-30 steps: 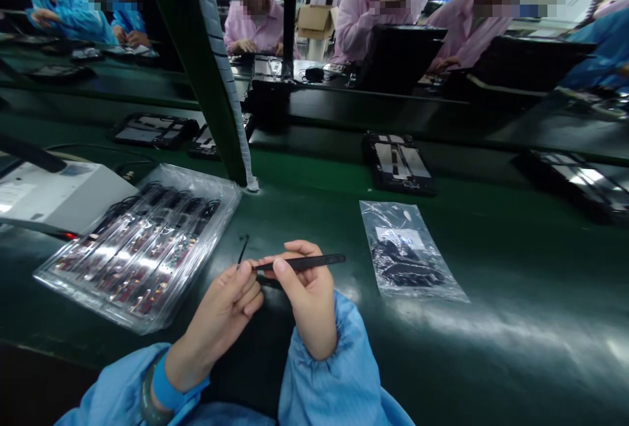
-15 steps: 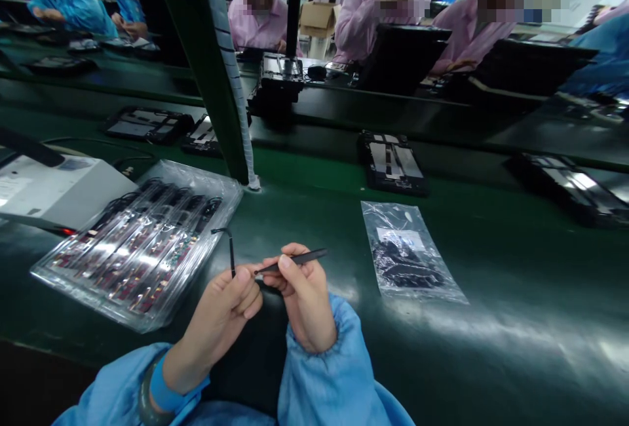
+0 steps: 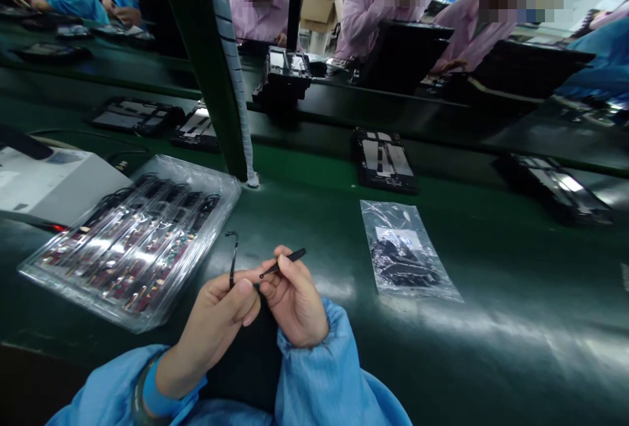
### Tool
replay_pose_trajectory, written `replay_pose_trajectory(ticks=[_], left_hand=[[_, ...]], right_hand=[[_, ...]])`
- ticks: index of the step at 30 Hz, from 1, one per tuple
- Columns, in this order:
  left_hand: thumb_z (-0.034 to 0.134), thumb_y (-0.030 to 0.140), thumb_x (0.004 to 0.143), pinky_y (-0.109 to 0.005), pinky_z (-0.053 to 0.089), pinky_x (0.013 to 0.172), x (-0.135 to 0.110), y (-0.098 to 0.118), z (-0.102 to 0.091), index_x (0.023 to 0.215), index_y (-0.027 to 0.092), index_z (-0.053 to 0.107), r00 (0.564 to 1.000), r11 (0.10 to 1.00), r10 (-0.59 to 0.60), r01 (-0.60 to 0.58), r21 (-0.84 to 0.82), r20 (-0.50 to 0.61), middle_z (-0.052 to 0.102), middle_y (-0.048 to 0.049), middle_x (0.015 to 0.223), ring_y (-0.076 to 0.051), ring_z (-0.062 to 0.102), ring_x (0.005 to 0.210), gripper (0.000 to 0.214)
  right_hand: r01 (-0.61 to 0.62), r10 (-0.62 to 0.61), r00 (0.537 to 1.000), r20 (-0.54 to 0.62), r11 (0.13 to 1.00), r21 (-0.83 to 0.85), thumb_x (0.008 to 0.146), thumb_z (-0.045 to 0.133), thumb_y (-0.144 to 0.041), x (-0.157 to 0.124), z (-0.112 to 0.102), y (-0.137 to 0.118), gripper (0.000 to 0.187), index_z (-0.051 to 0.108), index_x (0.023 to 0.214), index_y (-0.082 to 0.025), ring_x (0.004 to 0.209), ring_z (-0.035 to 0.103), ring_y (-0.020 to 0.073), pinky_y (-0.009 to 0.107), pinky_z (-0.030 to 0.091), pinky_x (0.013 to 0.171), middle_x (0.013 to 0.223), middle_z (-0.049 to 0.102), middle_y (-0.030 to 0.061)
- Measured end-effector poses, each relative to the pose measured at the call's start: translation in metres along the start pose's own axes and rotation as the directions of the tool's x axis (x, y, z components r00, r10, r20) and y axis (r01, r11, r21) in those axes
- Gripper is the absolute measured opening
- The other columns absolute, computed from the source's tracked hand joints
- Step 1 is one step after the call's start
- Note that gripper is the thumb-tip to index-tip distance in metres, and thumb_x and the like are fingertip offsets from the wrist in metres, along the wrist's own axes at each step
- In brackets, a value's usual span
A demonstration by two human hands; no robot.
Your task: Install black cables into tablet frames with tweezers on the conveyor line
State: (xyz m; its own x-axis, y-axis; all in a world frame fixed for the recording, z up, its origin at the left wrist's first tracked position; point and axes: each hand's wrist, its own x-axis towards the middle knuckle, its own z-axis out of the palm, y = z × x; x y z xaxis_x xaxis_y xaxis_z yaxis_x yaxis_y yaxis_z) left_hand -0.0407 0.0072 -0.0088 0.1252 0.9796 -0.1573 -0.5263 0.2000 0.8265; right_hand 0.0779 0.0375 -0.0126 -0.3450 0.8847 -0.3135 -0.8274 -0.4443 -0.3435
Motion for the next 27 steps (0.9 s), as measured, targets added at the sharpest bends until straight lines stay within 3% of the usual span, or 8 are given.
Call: replay_pose_trajectory(ticks=[22,27], left_hand=[[0.073,0.044,0.076,-0.019,0.033,0.047,0.002,-0.002,0.004,0.087,0.017,0.074,0.999,0.999,0.017,-0.015,0.048,-0.041,0.028,0.0079,0.044,-0.005,0.027,0.043,0.029],[0.076,0.046,0.072,-0.019,0.033,0.049,0.006,0.004,0.008,0.084,0.013,0.069,0.985,0.997,-0.032,0.044,0.068,-0.171,0.03,0.0078,0.047,-0.005,0.032,0.046,0.035]], right_hand=[[0.094,-0.094,0.996,0.007,0.994,-0.053,0.065,0.083,-0.023,-0.003,-0.001,-0.002,0.03,0.065,0.088,-0.017,0.065,0.068,0.0116,0.014,0.057,0.057,0.075,0.07,0.0003],[0.162,-0.163,0.986,-0.017,0.985,-0.066,0.062,0.086,-0.022,-0.013,-0.007,-0.026,0.028,0.068,0.084,-0.019,0.068,0.069,0.0116,0.012,0.056,0.054,0.07,0.069,-0.0025]])
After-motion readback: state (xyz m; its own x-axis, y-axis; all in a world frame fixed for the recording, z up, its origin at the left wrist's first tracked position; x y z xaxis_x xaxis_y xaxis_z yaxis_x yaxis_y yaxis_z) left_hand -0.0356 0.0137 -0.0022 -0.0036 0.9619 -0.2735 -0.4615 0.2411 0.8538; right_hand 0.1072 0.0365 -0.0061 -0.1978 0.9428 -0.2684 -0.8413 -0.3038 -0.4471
